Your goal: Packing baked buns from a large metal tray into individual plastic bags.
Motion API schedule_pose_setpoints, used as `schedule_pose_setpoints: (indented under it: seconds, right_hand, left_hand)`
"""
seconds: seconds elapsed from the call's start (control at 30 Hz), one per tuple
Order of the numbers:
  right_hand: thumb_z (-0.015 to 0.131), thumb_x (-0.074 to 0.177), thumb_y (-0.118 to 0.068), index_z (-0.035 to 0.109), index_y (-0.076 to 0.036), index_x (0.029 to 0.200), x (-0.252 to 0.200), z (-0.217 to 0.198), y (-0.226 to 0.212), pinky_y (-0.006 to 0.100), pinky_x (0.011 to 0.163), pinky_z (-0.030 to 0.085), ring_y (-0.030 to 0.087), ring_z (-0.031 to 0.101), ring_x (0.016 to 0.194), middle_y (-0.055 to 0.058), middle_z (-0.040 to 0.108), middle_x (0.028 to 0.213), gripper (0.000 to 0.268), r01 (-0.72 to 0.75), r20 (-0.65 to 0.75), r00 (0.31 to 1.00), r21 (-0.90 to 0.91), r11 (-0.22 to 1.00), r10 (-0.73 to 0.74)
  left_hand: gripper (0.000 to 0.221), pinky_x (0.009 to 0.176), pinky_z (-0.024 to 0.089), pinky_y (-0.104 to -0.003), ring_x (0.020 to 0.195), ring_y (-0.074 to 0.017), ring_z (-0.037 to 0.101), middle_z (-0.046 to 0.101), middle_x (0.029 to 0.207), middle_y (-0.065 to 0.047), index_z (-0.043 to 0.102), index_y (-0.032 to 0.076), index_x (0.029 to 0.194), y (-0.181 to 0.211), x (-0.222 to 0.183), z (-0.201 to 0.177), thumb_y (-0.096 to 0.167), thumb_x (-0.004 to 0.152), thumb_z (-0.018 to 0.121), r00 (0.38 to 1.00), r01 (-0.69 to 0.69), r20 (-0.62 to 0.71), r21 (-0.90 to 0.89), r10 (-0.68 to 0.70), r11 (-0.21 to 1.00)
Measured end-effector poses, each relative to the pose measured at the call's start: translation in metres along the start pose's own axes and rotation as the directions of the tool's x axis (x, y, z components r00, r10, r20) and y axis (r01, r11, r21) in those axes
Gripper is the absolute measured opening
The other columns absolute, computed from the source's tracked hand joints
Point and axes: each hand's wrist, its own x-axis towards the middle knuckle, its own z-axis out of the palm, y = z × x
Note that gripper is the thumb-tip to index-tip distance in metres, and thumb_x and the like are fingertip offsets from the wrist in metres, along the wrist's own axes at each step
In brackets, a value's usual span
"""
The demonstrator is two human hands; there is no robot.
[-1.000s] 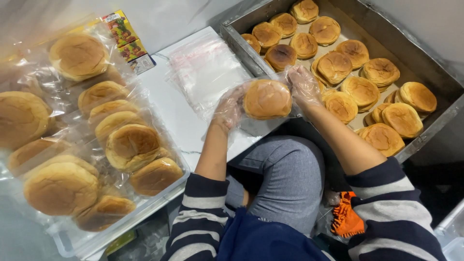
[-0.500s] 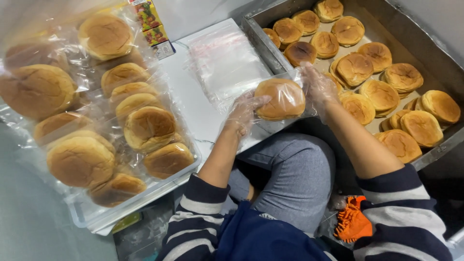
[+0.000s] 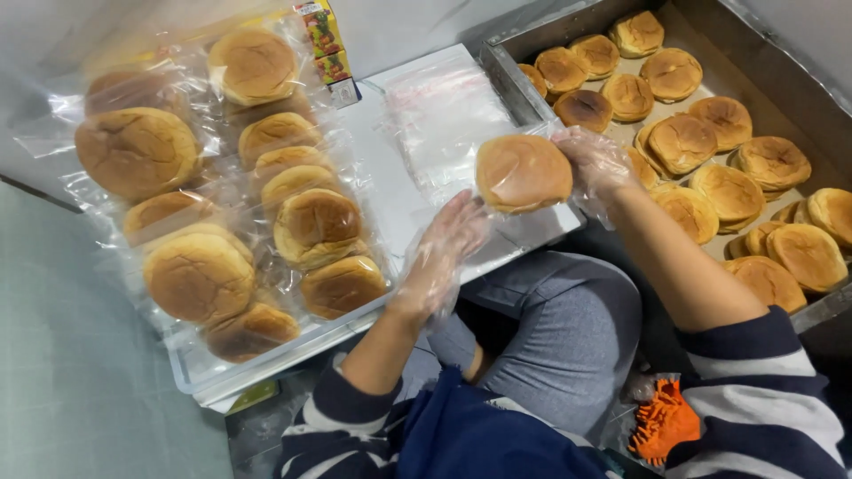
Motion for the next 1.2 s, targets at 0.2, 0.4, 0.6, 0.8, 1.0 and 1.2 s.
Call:
schedule_pose_setpoints:
  seconds: [0.2,0.4,0.6,0.8,1.0,1.2]
  right_hand:
    - [0.07,0.062,-0.053,0.064,-0.036,0.093,0.031,0.052,-0.039,0.027,0.079,0.048,0.01,0.055,0.1,-0.013,0.061,0.099,0.036,-0.022,-0.249,0.967,-0.297,0.955,-0.056]
    - [0.061,0.072,-0.022,0.064,-0.013,0.075,0.022,0.13,-0.093,0.018,0.063,0.05,0.007,0.058,0.072,-0.003,0.065,0.079,0.01,0.032,-0.128,0.992,0.052,0.998,-0.025]
    - [0.055,0.077,-0.01,0.06,0.001,0.081,0.056,0.196,-0.084,0.02,0.067,0.055,0.015,0.061,0.072,0.012,0.063,0.082,0.013,0.165,0.168,0.959,0.323,0.932,-0.228]
    - [0.066,0.067,-0.014,0.06,-0.017,0.107,0.079,0.238,-0.067,0.037,0.098,0.026,0.03,0.031,0.117,0.007,0.046,0.123,0.041,0.654,0.347,0.756,-0.429,0.623,-0.555]
    - [0.054,0.078,-0.012,0.055,-0.007,0.072,0.077,0.262,-0.057,0.02,0.05,0.038,0.009,0.043,0.056,0.001,0.05,0.063,0.008,0.499,0.217,0.72,0.5,0.708,-0.66]
    - [0.054,0.078,-0.013,0.052,-0.008,0.068,0.064,0.268,-0.046,0.017,0.049,0.037,0.005,0.039,0.053,-0.003,0.045,0.059,0.012,0.572,0.126,0.744,0.389,0.722,-0.657]
  left_hand:
    - [0.047,0.093,0.039,-0.041,0.114,-0.0303,0.044,0.046,0.12,-0.019,0.042,-0.002,0.118,0.091,-0.085,0.0,0.023,0.08,0.054,0.832,-0.471,0.079,0.623,0.549,0.625]
    - [0.046,0.117,0.025,-0.04,0.131,-0.0233,0.029,0.033,0.134,-0.008,0.031,0.011,0.126,0.104,-0.1,-0.039,0.008,0.083,0.046,0.465,-0.441,0.286,0.895,0.838,-0.061]
    - [0.043,0.115,0.02,-0.045,0.129,-0.0282,0.028,0.035,0.129,-0.011,0.033,0.007,0.122,0.099,-0.105,-0.065,0.015,0.082,0.047,0.455,-0.214,0.243,0.964,0.857,-0.16]
    - [0.043,0.112,0.021,-0.046,0.127,-0.0319,0.03,0.036,0.127,-0.013,0.034,0.005,0.119,0.095,-0.104,-0.075,0.02,0.082,0.05,0.455,-0.109,0.194,0.981,0.869,-0.162]
    - [0.041,0.113,0.017,-0.048,0.124,-0.0313,0.032,0.04,0.124,-0.015,0.036,0.003,0.116,0.096,-0.105,-0.074,0.012,0.079,0.05,0.434,-0.136,0.216,0.975,0.875,-0.173]
    - [0.039,0.112,0.017,-0.051,0.128,-0.0341,0.025,0.038,0.123,-0.014,0.034,0.003,0.116,0.096,-0.106,-0.074,0.016,0.081,0.047,0.445,-0.115,0.192,0.981,0.875,-0.157]
